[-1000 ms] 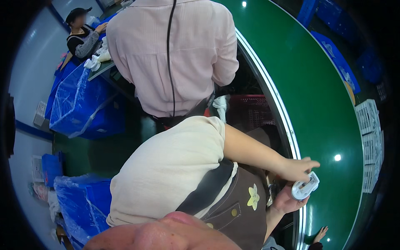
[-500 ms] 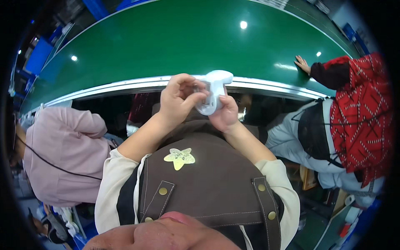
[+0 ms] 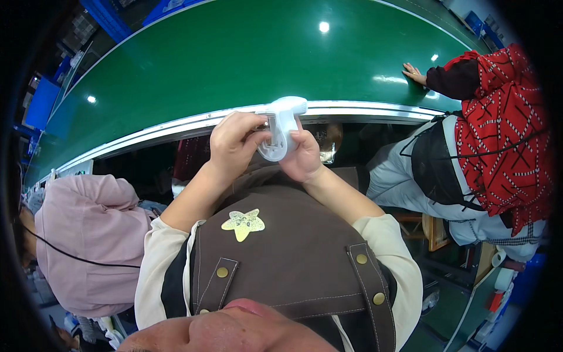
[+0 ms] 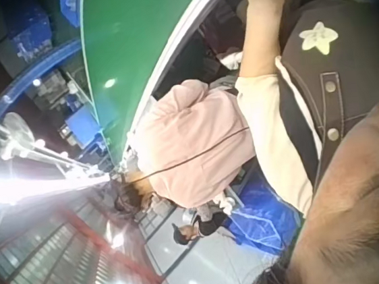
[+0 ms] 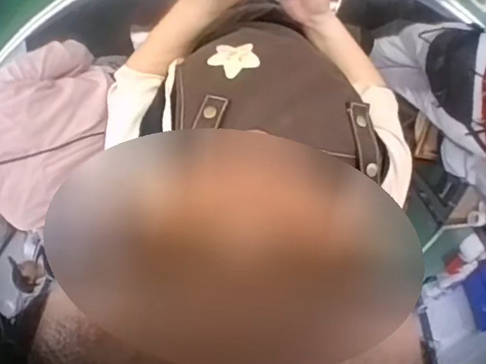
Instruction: The person assembles toy toilets by inserting metal contacts and small components into the plastic bases by hand and placing the assembled toys onto the conveyor belt.
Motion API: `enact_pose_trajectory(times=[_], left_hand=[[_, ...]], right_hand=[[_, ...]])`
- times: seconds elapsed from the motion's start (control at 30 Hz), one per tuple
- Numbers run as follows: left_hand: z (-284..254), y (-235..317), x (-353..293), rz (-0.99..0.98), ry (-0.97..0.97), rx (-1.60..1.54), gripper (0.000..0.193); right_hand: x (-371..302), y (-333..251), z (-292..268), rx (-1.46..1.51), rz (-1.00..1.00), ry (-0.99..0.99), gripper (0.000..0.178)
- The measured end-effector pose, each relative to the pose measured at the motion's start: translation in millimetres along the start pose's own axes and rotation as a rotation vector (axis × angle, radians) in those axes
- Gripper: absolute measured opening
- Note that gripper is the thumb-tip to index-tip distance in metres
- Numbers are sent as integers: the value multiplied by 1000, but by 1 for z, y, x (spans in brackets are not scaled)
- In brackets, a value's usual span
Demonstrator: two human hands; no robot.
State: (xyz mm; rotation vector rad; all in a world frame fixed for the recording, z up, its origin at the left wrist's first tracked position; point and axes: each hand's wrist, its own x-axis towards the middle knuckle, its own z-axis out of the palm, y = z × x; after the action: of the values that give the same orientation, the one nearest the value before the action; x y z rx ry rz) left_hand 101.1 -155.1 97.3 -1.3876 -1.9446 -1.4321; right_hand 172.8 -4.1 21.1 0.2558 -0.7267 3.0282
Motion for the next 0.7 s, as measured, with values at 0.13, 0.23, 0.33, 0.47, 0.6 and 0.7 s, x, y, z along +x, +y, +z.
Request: enact_pose_trajectory(times=[0.13, 0.23, 0.33, 0.47, 0.6, 0.7], left_hand=[[3, -4, 7, 283, -93, 207, 31], [14, -7, 8, 300, -57, 158, 33], [18, -6, 9, 267, -53, 177, 33], [28, -3, 9, 256, -12, 135, 38], [32, 7, 12, 236, -27, 204, 47], [40, 14, 14, 261, -64, 249, 47]], right_hand=[[-5, -3, -3, 39, -6, 25, 57], [-7, -9, -8, 20, -37, 13, 56], [-11, -11, 0, -12, -62, 71, 55], [-12, -10, 2, -57, -113, 74, 56], [-13, -13, 3, -92, -155, 111, 55], [-14, -19, 0, -74, -190, 151, 53]])
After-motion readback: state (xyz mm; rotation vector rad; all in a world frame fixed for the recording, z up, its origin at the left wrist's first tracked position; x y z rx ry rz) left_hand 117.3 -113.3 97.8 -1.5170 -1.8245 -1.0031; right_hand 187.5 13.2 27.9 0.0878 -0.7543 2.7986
